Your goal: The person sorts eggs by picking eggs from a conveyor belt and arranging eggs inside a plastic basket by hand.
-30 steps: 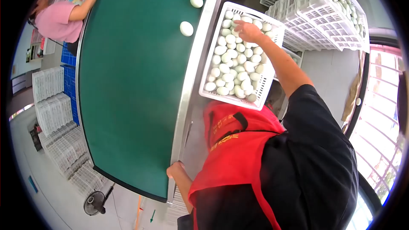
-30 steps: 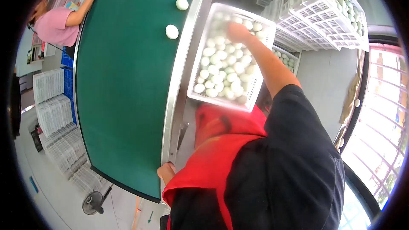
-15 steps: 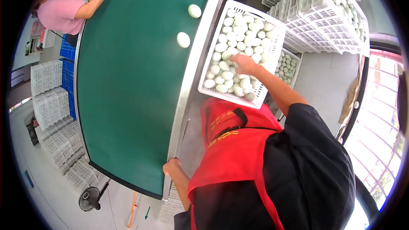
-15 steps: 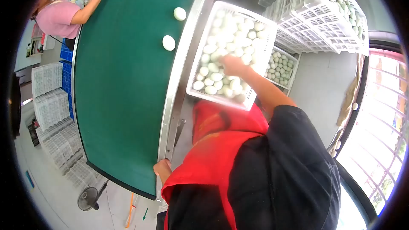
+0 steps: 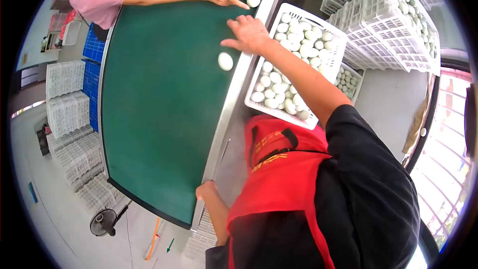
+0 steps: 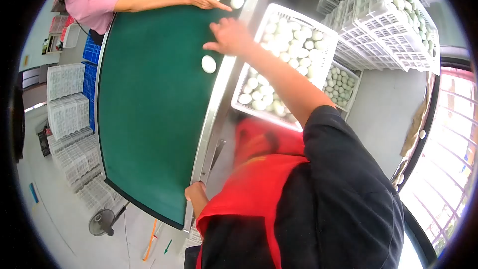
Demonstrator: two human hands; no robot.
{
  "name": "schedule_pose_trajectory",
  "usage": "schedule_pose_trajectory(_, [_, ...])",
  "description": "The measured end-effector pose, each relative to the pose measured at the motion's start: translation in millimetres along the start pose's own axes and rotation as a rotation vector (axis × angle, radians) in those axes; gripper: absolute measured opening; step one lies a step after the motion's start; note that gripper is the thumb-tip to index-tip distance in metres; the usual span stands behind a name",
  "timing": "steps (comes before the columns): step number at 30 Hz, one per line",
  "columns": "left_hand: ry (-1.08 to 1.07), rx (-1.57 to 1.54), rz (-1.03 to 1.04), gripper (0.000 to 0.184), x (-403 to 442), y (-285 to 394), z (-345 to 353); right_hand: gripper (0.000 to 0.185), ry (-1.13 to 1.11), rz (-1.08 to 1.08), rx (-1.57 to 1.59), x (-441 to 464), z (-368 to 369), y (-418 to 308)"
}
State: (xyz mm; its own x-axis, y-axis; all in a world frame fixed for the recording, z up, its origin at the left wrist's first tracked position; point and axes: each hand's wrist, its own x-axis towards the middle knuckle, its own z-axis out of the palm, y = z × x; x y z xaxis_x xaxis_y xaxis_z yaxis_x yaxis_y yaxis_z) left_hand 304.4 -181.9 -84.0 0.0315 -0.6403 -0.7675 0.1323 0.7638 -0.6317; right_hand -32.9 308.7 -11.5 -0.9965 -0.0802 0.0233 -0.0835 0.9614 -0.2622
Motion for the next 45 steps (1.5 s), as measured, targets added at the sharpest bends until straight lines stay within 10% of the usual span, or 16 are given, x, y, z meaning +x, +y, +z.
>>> schedule_pose_trajectory(13, [-0.488, 0.421, 0.197, 0.044, 129, -2, 23, 0.044, 0.066, -0.472, 0.346, -81, 53, -110])
schedule_pose_trajectory(15, [-0.236, 0.016, -0.008, 0.039, 77, -4, 11, 0.042, 0.103, -0.439, 0.464, -88, 45, -104])
schedule_pose_trajectory(21, [-0.478, 0.511, 0.192, 0.044, 78, 1, 9, 0.046, 0.284, -0.233, 0.491, -134, -4, -8])
schedule_pose_trajectory(25, [-0.449, 0.319, 0.094, 0.043, 88, 4, 11, 0.059, -0.279, 0.325, 0.228, -175, 2, 116])
schedule_pose_trajectory(29, [-0.416, 0.066, -0.101, 0.037, 139, -3, 32, 0.058, -0.388, 0.419, -0.010, -217, 28, 198])
schedule_pose_trajectory(45, [-0.205, 0.057, -0.073, 0.033, 64, 3, 7, 0.052, -0.212, 0.389, 0.085, -168, 84, 135])
